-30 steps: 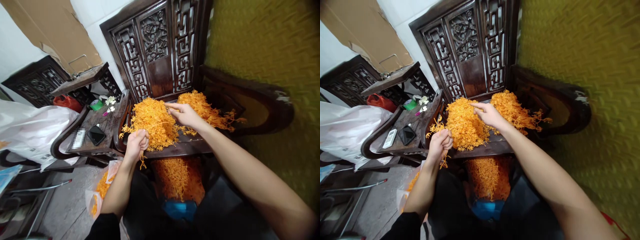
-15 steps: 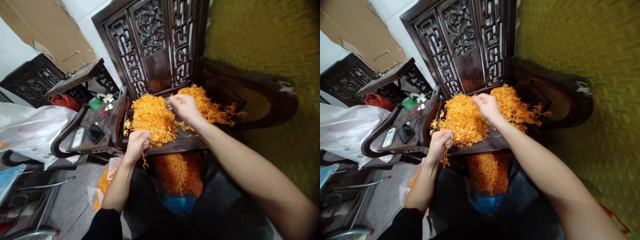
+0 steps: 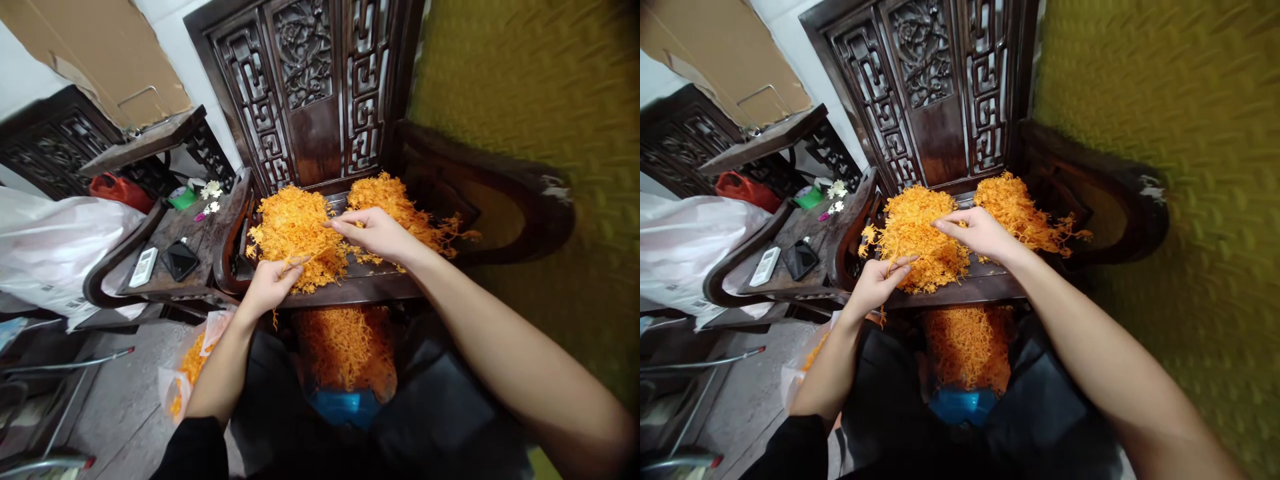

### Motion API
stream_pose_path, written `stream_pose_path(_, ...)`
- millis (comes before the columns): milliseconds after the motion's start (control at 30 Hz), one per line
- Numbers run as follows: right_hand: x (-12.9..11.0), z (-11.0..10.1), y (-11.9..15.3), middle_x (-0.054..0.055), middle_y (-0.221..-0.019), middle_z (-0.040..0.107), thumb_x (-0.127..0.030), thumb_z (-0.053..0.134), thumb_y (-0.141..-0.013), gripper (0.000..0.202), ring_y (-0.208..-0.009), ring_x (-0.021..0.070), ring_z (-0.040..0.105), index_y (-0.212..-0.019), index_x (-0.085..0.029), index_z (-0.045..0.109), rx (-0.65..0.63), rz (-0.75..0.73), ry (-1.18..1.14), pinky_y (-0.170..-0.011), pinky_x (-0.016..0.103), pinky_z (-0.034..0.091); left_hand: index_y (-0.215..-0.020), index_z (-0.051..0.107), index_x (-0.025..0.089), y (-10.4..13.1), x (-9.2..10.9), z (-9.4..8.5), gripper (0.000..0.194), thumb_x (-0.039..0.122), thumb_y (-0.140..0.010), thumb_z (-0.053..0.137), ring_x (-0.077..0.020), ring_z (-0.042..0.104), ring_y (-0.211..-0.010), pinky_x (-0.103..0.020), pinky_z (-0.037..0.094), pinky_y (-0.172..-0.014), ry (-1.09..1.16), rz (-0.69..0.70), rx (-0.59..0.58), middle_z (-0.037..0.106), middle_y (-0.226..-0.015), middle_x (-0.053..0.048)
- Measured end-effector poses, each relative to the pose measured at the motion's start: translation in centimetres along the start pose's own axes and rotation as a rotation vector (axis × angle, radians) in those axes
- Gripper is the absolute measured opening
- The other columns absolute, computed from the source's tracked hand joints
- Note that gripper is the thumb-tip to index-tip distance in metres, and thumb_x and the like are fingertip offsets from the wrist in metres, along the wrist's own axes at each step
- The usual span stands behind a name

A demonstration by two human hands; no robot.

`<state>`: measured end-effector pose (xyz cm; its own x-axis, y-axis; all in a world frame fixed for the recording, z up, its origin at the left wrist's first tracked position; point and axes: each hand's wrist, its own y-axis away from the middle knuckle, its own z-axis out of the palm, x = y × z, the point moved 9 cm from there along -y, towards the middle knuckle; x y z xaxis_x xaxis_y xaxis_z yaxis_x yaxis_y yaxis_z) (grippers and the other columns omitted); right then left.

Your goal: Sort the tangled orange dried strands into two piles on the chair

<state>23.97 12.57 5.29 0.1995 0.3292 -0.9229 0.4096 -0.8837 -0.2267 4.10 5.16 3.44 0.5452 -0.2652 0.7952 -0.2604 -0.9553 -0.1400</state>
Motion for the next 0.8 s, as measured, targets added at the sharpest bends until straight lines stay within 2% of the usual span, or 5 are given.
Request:
stream_pose_path(200, -0.7, 2.6, 0.6, 0.006, -0.096, 0.075, -0.056, 0.072, -0.085, 0.038, -0.085, 0.0184, 0.065, -0.096, -0.021, 0.082, -0.147, -0.057, 0.100, -0.084, 0.034, 0.048, -0.100, 0.083, 0.013, 0.1, 1.0, 0.7, 0.035, 0.041, -0.096, 0.061, -0.0097, 0.044, -0.052, -0.022, 0.034, -0.055, -0.095, 0.031, 0.019, 0.063, -0.061, 0.001)
stream_pose_path(300, 0.2, 3.5, 0.4, 0.004, -0.077, 0.069, -0.063, 0.073, -0.082, 0.045, -0.071, 0.0153, 0.059, -0.077, -0.019, 0.077, -0.189, -0.029, 0.118, -0.070, 0.031, 0.044, -0.091, 0.083, 0.013, 0.0, 2.0, 0.6, 0.033, 0.037, -0.096, 0.060, -0.0081, 0.036, -0.048, -0.022, 0.029, -0.052, -0.118, 0.100, 0.040, 0.049, -0.052, 0.004)
stream_pose_path(500, 3.9, -3.6, -0.2, -0.009, -0.047, 0.030, -0.076, 0.070, -0.079, 0.059, -0.042, 0.0073, 0.026, -0.067, -0.023, 0.046, 0.427, 0.158, -0.328, -0.044, 0.026, 0.017, -0.085, 0.081, 0.011, -0.1, 1.1, -1.3, 0.036, 0.038, -0.096, 0.060, -0.0117, 0.053, -0.057, -0.023, 0.039, -0.059, -0.083, 0.090, 0.151, 0.067, -0.067, -0.002)
stream_pose_path(700, 3.4, 1.9, 0.9, 0.001, -0.067, 0.067, -0.059, 0.073, -0.086, 0.043, -0.038, 0.0070, 0.045, -0.085, -0.021, 0.053, 0.056, 0.264, -0.462, -0.038, 0.022, 0.020, -0.098, 0.084, 0.013, -0.3, 0.6, -1.0, 0.038, 0.043, -0.097, 0.060, -0.0130, 0.057, -0.060, -0.024, 0.042, -0.061, -0.075, 0.108, 0.113, 0.072, -0.073, -0.003)
stream_pose_path(800, 2.4, 4.2, 1.1, 0.000, -0.076, 0.069, -0.046, 0.079, -0.083, 0.034, -0.041, 0.0072, 0.051, -0.089, -0.020, 0.057, -0.024, 0.220, -0.484, -0.042, 0.022, 0.030, -0.095, 0.083, 0.014, -0.3, 1.1, -0.7, 0.036, 0.041, -0.097, 0.061, -0.0121, 0.054, -0.058, -0.023, 0.040, -0.058, -0.078, 0.130, 0.093, 0.071, -0.071, -0.002)
